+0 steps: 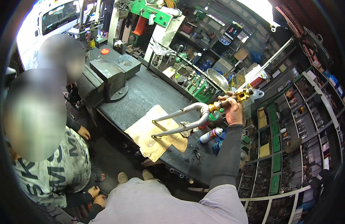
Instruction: The person cleans a bicycle fork by spraying it with a cleaning agent and wiping it with a cloth. They rotate the fork to clean different sides and continue wiping until the surface appears clean.
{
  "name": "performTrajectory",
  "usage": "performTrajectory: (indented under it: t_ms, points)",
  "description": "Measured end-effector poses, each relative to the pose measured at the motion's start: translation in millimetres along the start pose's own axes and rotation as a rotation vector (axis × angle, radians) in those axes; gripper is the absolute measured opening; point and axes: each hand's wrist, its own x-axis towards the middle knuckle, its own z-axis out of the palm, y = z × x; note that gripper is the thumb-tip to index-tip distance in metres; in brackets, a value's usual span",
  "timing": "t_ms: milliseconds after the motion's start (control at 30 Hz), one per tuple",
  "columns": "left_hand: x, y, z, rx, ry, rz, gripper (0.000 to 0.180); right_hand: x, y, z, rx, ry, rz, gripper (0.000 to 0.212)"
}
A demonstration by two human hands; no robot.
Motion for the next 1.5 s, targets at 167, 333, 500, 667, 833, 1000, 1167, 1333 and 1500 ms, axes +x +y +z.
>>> performTrajectory:
  t_ms: [167, 333, 500, 667, 833, 1000, 1167, 1333, 1500]
  points:
    - [70, -67, 25, 0.767, -0.037, 0.495, 0.034, -3, -16, 6, -0.022, 0.013, 0.001, 0.044]
    - [46, -78, 31, 1.217, -0.031, 0.646, 0.045, 29, 6, 64, -0.150, -0.034, -0.101, 0.027]
    - [2, -57, 50, 0.643, -0.207, 0.213, 0.054, 31, 25, 56, -0.029, -0.005, -0.075, 0.018]
    - [-44, 6, 71, -0.046, -0.003, -0.222, 0.060, 49, 52, 96, -0.110, 0.043, -0.346, 0.032]
    - [-78, 58, 107, -0.382, 0.177, -0.376, 0.057, 32, 20, 151, -0.104, -0.101, -0.311, 0.026]
    - [-133, 72, 169, -0.433, 0.133, -0.487, 0.059, 21, 12, 160, -0.025, -0.220, -0.365, 0.029]
    - [-192, 55, 240, -0.183, -0.009, -0.391, 0.064, -20, -6, 171, 0.003, -0.240, -0.395, 0.024]
    - [-219, 46, 274, -0.288, -0.079, -0.434, 0.069, -41, -21, 168, 0.005, -0.258, -0.425, 0.021]
    - [-220, 26, 281, -0.294, -0.037, -0.451, 0.073, -62, -40, 170, 0.029, -0.269, -0.401, 0.020]
